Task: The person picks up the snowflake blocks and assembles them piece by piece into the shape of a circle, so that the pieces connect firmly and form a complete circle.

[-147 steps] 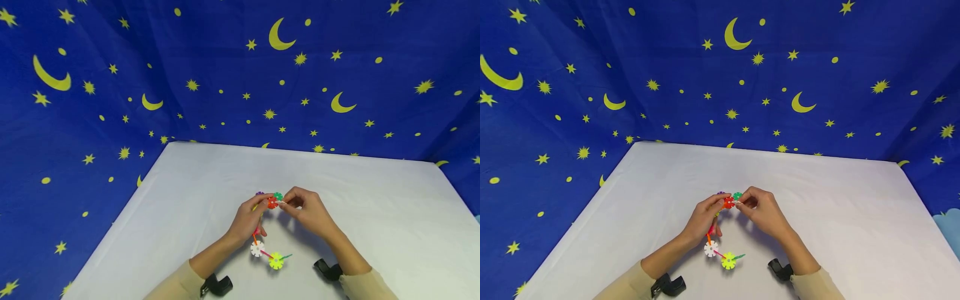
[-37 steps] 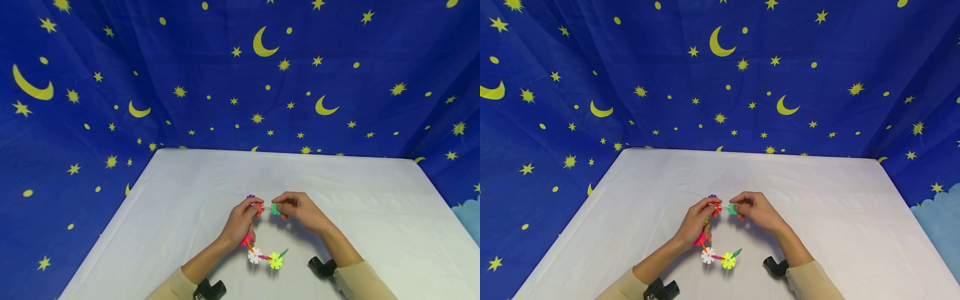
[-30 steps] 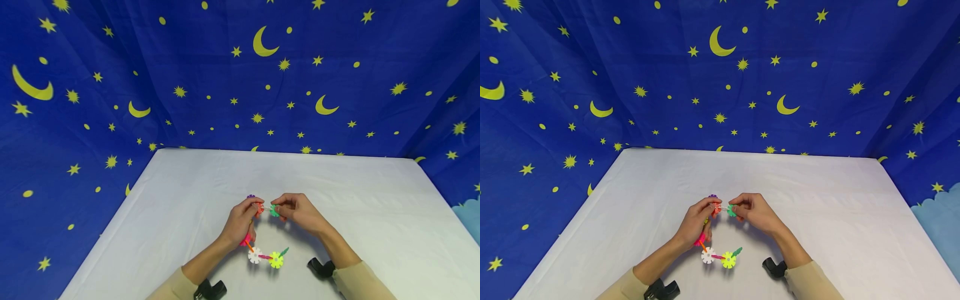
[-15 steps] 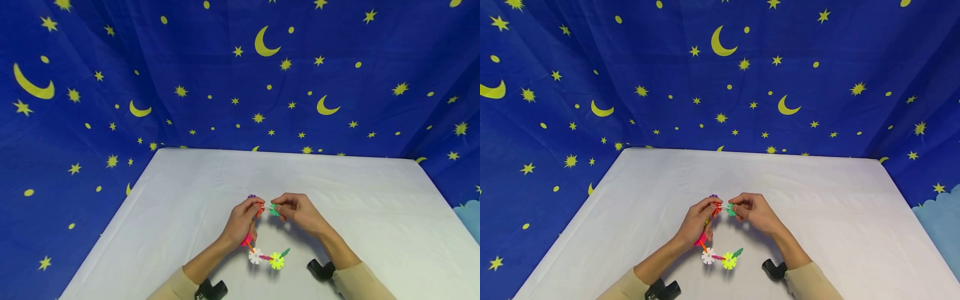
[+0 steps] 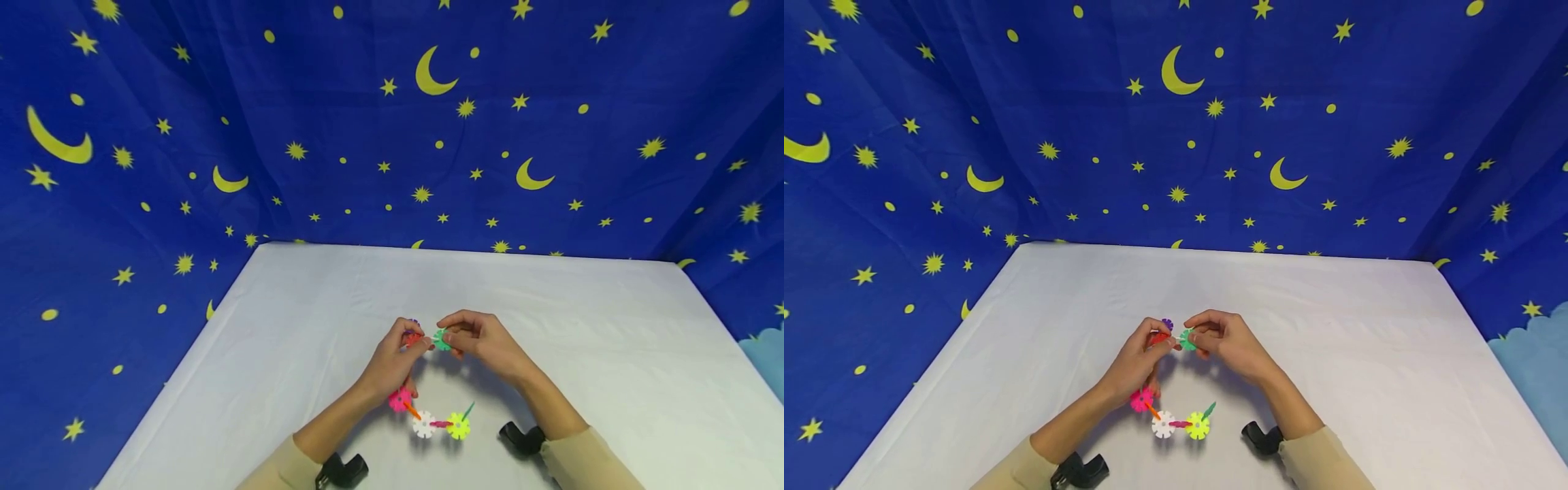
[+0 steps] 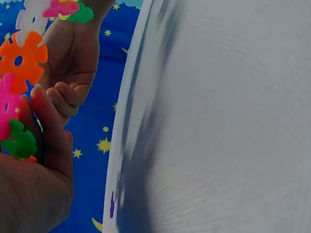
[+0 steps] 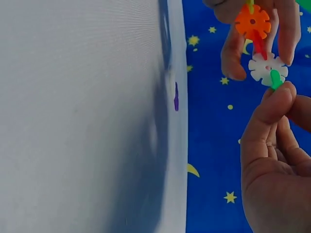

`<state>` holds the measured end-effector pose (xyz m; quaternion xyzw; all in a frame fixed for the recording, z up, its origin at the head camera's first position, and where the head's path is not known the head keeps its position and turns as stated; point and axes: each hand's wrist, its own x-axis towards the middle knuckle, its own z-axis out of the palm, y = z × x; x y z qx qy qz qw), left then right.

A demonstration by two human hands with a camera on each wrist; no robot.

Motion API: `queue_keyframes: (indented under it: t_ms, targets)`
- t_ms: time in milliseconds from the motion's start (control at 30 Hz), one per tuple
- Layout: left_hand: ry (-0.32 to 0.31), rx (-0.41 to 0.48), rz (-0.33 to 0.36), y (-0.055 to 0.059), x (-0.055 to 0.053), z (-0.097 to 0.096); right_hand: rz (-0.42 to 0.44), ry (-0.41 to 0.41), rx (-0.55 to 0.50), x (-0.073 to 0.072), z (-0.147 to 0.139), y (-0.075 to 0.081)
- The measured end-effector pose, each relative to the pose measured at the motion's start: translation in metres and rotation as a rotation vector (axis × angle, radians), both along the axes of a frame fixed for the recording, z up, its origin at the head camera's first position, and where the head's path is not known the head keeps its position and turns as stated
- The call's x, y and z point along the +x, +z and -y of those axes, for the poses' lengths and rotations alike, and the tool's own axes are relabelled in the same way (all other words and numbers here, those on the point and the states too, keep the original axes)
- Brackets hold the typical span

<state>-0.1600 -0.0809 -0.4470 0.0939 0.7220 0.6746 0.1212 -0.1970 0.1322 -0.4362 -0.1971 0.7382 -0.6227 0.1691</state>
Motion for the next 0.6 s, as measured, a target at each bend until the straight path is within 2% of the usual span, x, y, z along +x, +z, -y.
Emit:
queue_keyframes:
  t_ms: [200, 300, 333, 433, 533, 600]
  targets:
    - [0.046, 0.068, 0.023, 0.004, -0.004, 0.005, 0.041, -0.031, -0.062, -0.010, 0.002, -0.005]
    - [0.087, 0.092, 0.016, 0.005, -0.006, 0.009, -0.017, -0.034, 0.025, -0.016, 0.003, -0.013]
    - [0.100, 0.093, 0.012, 0.006, -0.007, 0.011, -0.067, -0.024, 0.087, -0.018, 0.003, -0.015]
    - [0.132, 0.093, 0.002, 0.008, -0.008, 0.013, -0.287, 0.033, 0.313, -0.020, 0.007, -0.019]
    - [0.151, 0.093, -0.006, 0.008, -0.010, 0.013, -0.525, 0.130, 0.511, -0.020, 0.013, -0.018]
    - [0.153, 0.095, -0.003, 0.008, -0.010, 0.013, -0.633, 0.214, 0.619, -0.019, 0.017, -0.017]
